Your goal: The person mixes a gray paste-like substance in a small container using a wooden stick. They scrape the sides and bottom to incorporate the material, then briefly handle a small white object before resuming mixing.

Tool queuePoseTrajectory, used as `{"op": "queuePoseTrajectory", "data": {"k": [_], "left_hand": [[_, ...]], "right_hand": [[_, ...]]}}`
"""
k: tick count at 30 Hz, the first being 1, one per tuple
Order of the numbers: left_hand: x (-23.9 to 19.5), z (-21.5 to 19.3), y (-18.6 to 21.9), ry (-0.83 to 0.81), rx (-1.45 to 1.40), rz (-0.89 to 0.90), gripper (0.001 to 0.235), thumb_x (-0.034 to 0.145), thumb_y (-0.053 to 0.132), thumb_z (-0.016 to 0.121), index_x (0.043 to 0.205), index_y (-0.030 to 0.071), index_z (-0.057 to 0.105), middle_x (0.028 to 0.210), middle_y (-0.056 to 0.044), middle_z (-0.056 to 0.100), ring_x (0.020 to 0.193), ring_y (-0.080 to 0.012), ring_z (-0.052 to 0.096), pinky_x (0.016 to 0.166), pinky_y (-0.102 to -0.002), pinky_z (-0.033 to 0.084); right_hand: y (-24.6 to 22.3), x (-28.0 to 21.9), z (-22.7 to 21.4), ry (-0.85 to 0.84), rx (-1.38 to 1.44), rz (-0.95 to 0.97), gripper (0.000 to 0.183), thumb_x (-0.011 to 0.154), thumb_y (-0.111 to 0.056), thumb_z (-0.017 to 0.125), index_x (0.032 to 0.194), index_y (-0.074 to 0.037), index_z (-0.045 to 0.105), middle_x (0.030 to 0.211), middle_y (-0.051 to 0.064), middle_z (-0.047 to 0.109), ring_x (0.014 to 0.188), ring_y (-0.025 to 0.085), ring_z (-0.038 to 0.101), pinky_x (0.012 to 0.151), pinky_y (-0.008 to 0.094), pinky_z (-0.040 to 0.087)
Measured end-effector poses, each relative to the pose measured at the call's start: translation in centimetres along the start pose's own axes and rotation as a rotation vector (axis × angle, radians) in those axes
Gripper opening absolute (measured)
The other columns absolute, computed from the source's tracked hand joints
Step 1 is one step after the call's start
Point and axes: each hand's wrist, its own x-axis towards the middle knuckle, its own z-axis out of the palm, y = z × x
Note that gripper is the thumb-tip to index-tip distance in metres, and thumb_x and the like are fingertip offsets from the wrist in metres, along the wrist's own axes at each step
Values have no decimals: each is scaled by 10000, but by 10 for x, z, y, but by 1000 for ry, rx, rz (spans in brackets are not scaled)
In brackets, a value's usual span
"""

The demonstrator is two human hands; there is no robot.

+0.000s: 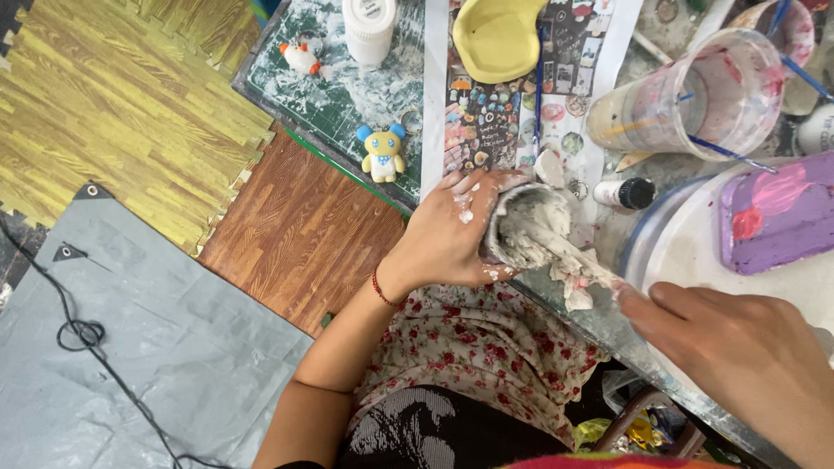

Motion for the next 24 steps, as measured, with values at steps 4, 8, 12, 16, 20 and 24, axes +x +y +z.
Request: {"op": "queuePoseTrajectory", "data": {"k": [4, 8, 12, 16, 20, 24], "left_hand": [[1, -2, 0, 7, 6, -8, 1040, 643, 553, 887, 1333, -104, 469, 1278, -229, 591, 1144, -384, 602, 975, -461, 467], [0, -2, 2, 12, -41, -35, 1042, 609, 539, 889, 1369, -52, 490, 1306, -182, 604, 1151, -355, 614, 966, -444, 469], [0, 0, 1, 38, -43, -17, 1024, 639, 545, 887, 1367, -54, 488, 1325, -179, 594, 1179, -348, 614, 983, -443, 469], [-2, 5, -3, 20, 13, 25, 1037, 639, 559, 878, 1366, -70, 490, 1326, -207, 591, 1184, -372, 604, 1002, -460, 466], [-3, 12, -5, 54, 117, 82, 1113, 644, 605, 864, 1332, -158, 435, 1292, -284, 559, 1208, -416, 591, 1046, -498, 450], [-3, 10, -3, 20, 112, 57, 1098, 628, 582, 862, 1336, -151, 453, 1287, -276, 576, 1170, -411, 607, 1019, -484, 453]], "right_hand": [[-2, -13, -9, 216, 131, 20, 621, 751, -118, 707, 1357, -231, 631, 755, -1, 581, 639, 170, 637, 544, 356, 498], [-30, 12, 25, 546, 202, 53, 490, 871, -125, 762, 1343, -183, 643, 815, 35, 625, 595, 179, 547, 515, 340, 432], [-46, 39, 74, 524, 141, 0, 409, 829, -55, 725, 1233, -78, 669, 874, 35, 635, 761, 188, 635, 583, 321, 495], [-41, 34, 83, 501, 48, -95, 388, 733, 17, 718, 1114, -47, 680, 924, 44, 671, 780, 191, 659, 590, 321, 527], [-35, 16, 74, 401, 53, -120, 449, 691, -1, 710, 1135, -56, 678, 900, 40, 648, 778, 194, 658, 593, 322, 536], [-31, -5, 73, 348, 0, -122, 543, 677, 0, 714, 1215, -63, 677, 911, 30, 657, 762, 191, 649, 547, 321, 525]]}}
